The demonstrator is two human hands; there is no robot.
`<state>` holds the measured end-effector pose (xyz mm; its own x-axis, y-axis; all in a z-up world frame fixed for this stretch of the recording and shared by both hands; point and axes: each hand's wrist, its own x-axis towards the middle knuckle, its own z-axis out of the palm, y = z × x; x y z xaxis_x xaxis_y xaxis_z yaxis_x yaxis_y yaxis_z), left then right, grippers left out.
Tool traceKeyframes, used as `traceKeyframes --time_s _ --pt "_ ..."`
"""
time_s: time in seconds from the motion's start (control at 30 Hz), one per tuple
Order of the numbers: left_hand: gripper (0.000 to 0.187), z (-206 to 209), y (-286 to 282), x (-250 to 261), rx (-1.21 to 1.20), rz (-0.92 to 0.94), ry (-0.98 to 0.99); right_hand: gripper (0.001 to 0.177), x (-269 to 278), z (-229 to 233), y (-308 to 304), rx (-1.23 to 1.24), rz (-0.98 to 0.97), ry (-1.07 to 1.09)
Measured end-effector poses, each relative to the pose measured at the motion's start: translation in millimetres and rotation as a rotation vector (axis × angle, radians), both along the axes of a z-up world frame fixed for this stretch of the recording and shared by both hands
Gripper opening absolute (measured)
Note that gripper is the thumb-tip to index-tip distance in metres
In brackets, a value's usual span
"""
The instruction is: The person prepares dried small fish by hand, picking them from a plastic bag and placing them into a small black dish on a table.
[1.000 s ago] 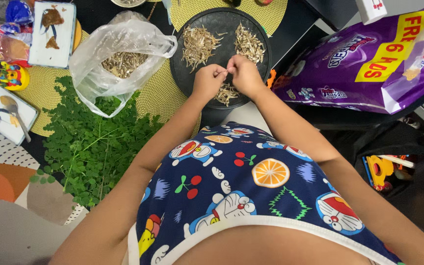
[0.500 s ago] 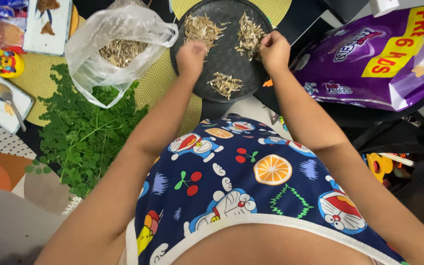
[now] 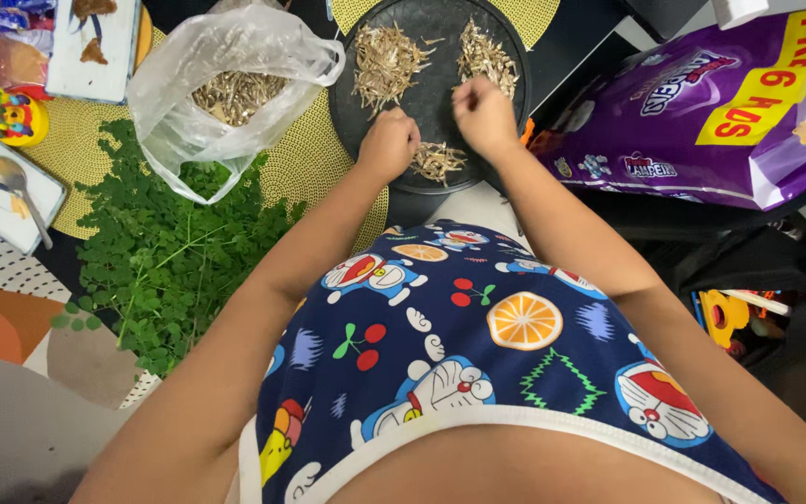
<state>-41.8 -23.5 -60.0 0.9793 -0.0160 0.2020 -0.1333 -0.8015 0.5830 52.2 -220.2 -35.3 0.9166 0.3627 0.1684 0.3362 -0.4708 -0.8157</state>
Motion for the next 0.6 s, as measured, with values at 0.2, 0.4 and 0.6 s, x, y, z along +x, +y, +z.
traceKeyframes --time_s 0.2,0.4,0.6 --pt "0.018 1 0 -7 -0.056 0.005 0.032 0.006 -12 -2 6 -0.053 0.091 0.499" --pt "0.031 -22 -2 1 -0.106 0.113 -0.045 0.005 -13 -14 2 0.037 0.147 0.339" --pt "0.011 -14 -1 30 -1.066 0.326 0.383 0.024 -42 48 8 0.041 0.301 -0.014"
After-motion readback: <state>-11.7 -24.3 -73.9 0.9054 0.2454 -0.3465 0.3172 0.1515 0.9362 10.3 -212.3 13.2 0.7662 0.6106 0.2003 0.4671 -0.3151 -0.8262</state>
